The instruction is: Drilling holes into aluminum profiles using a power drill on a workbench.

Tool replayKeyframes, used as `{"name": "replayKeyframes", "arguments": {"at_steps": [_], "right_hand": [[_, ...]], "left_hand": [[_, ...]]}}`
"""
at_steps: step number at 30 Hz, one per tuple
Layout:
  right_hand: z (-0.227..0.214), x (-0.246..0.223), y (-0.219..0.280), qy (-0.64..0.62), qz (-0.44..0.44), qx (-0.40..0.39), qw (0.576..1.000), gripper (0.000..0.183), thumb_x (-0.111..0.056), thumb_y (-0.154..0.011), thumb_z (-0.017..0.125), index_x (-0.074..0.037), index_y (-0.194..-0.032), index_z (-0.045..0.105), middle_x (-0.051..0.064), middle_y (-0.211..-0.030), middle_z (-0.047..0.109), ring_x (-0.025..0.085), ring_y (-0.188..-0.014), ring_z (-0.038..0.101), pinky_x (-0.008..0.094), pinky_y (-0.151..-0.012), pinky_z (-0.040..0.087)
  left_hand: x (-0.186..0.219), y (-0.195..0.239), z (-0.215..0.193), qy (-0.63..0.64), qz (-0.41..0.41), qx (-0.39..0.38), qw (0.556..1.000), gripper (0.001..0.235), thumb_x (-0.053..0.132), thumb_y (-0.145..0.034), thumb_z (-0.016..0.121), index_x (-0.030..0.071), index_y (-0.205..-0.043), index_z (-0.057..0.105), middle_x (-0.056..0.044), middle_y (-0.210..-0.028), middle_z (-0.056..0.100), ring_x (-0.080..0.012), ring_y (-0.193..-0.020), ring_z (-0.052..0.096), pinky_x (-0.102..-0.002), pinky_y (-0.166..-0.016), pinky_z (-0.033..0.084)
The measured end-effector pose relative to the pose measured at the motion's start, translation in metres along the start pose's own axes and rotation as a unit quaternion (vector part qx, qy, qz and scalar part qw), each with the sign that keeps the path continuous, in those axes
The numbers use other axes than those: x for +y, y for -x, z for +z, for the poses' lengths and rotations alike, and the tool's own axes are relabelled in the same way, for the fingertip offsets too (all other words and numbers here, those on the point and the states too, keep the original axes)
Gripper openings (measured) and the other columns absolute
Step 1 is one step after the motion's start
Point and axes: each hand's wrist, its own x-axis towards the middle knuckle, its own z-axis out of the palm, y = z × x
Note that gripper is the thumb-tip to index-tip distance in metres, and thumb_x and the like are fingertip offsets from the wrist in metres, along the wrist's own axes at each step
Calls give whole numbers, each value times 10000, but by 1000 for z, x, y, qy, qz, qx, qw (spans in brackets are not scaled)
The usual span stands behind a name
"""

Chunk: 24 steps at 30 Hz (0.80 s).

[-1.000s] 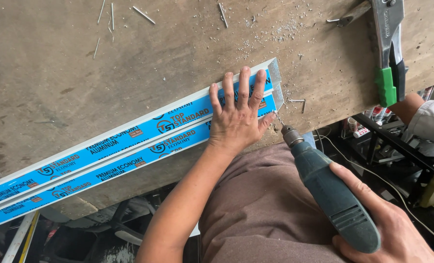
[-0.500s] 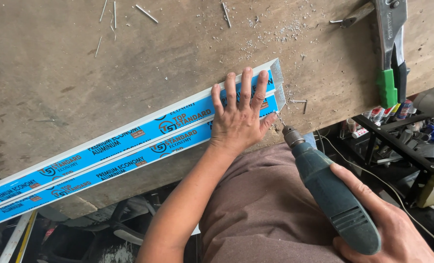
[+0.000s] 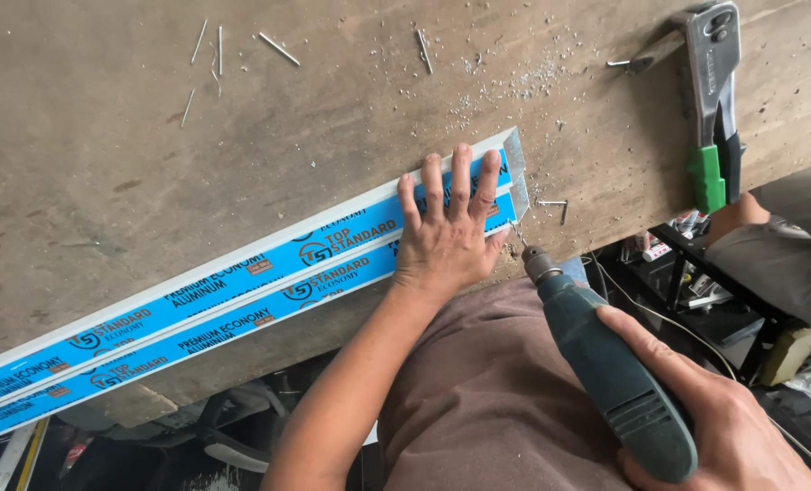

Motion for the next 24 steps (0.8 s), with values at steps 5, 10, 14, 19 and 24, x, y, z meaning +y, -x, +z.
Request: {"name": "replayKeyframes", "arguments": {"at_steps": [5,10,14,19,24], "right_hand": [[-10,-23,-3,48,77,-28,995,1223,-46,-470,825,-526,-1539,477,-218,-1483,685,2,-1287,708,299,-986,551],[-14,-6,-8,49,4,-52,997,1269,-116,-444,884,-458,-1578,428,-130,-1509,650,76,-1353,654,340,-1054,505],[-13,4,-10,63,1,-64,996,1344,-151,-417,955,-470,-1595,393,-141,-1449,705,56,-1267,735,310,-1003,537],[-13,-2,-9,42,-3,-55,998,1300,-112,-436,939,-449,-1580,422,-136,-1524,631,59,-1381,616,320,-1075,473],[-11,6,-9,51,-8,-60,997,1330,-113,-424,931,-468,-1588,393,-134,-1549,601,86,-1364,638,324,-1042,513]], "left_hand": [[0,1,1,-6,-4,10,1000,1081,864,-879,676,206,-1635,271,-107,-1611,375,-363,-1410,471,-588,-1151,276],[0,1,4,-10,-1,14,1000,1082,837,-852,693,208,-1632,284,-107,-1603,392,-359,-1397,488,-582,-1137,290],[0,0,3,-7,-2,13,1000,1051,844,-877,662,215,-1632,287,-103,-1599,397,-357,-1397,488,-584,-1142,283],[-1,0,3,-8,-1,15,1000,1035,833,-884,656,214,-1629,291,-105,-1599,404,-355,-1393,494,-582,-1137,291],[-1,-1,2,-9,-6,15,1000,1061,842,-864,671,210,-1628,293,-107,-1598,405,-351,-1397,489,-576,-1141,282]]}}
